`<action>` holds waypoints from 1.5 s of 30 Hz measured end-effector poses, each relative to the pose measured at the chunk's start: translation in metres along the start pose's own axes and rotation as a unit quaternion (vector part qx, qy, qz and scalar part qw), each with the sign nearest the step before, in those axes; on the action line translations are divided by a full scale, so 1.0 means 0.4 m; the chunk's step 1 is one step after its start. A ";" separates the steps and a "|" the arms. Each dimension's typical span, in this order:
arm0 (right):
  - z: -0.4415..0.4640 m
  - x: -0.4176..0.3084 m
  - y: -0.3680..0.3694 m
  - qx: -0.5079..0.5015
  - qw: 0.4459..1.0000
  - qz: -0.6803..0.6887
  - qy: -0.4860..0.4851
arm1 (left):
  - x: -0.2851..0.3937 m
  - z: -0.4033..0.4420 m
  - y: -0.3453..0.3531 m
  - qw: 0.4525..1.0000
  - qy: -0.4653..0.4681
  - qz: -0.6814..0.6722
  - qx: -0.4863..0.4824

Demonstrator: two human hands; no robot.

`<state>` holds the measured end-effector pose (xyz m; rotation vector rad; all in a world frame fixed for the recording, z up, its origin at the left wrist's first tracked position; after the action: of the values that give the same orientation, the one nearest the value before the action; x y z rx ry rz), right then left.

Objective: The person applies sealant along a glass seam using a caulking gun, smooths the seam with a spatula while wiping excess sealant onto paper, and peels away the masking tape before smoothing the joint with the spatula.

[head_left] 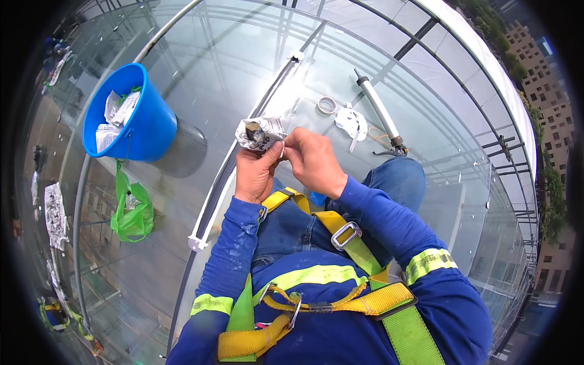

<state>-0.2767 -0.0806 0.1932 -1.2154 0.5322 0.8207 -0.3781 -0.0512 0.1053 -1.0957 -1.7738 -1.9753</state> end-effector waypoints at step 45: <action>0.020 0.100 0.053 -0.122 0.989 0.011 0.086 | 0.021 0.052 -0.144 0.974 0.024 0.151 0.167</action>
<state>-0.2696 -0.0597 0.1531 -1.5184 0.5987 0.8210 -0.4138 -0.0171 0.0680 -1.1131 -1.7135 -1.4524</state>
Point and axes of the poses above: each hand's wrist, its own z-axis towards the middle knuckle, its own y-axis out of the palm, x = y × z, the point moved 10 cm from there along z, towards the middle knuckle, and after that the axes turned 2 degrees about -x, right-handed, at the moved point
